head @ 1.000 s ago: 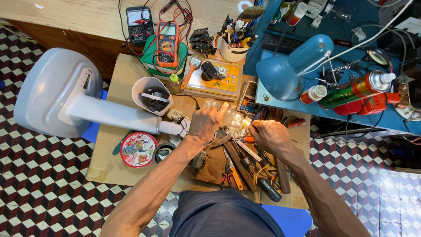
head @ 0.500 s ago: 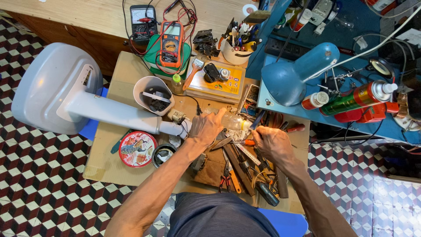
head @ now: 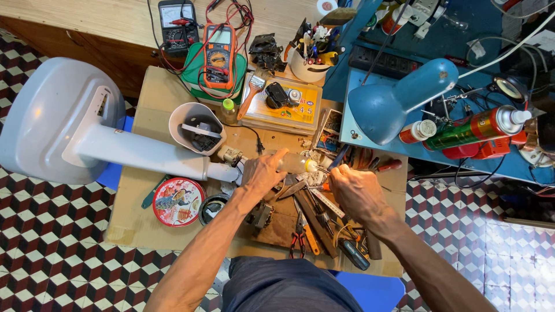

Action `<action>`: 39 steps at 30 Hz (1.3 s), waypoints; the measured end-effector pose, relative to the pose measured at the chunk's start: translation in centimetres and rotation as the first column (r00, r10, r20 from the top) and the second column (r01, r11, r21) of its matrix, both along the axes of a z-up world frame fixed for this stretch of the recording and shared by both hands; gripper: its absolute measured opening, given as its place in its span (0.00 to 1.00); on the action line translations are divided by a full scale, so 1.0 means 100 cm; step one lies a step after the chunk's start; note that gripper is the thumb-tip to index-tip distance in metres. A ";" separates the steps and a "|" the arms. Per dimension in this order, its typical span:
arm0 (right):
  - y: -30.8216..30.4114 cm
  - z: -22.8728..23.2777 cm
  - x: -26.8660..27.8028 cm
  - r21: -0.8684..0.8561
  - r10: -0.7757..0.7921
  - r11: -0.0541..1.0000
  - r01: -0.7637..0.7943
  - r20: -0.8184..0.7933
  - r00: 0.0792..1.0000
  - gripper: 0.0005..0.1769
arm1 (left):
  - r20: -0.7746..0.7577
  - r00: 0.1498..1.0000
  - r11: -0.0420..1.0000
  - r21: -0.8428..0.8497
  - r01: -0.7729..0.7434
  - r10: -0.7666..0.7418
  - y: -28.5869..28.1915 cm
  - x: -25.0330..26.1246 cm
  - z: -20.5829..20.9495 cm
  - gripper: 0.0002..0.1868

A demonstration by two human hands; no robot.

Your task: The person sorts small metal parts from a tin, then cleans and lubricates a cylindrical electrical component using a cloth and a small bottle. They repeatedly wipe the component and use a screwdriver to adjust internal parts on a cluttered workbench.

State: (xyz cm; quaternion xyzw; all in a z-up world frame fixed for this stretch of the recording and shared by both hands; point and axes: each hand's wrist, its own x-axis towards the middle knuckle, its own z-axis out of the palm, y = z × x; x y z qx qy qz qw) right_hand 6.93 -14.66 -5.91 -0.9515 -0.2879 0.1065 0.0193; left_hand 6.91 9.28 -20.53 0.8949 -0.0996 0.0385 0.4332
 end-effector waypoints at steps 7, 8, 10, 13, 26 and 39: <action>0.025 0.004 0.025 -0.066 -0.175 0.984 0.163 -0.293 0.940 0.18 | -0.137 0.991 0.998 0.057 0.016 -0.008 0.003 0.006 -0.016 0.34; 0.028 0.002 0.024 -0.017 -0.174 0.985 0.174 -0.224 0.959 0.17 | -0.201 0.980 0.999 0.040 0.012 -0.003 0.000 0.006 -0.019 0.33; 0.036 -0.005 0.020 0.085 -0.179 0.979 0.187 -0.086 0.980 0.15 | -0.217 0.976 1.000 0.019 0.006 -0.002 -0.004 0.007 -0.025 0.32; 0.050 -0.021 0.022 0.135 -0.192 0.972 0.195 -0.031 0.981 0.15 | -0.219 0.975 0.999 -0.032 0.019 -0.025 -0.007 0.018 -0.037 0.34; 0.082 -0.097 0.081 0.186 -0.508 0.809 0.558 -0.256 0.822 0.20 | -0.264 0.964 0.987 -0.157 -0.031 -0.012 -0.006 0.079 -0.103 0.31; 0.078 -0.091 0.077 0.141 -0.612 0.739 0.659 -0.268 0.744 0.21 | -0.298 0.949 0.984 -0.105 -0.142 0.105 -0.023 0.076 -0.119 0.33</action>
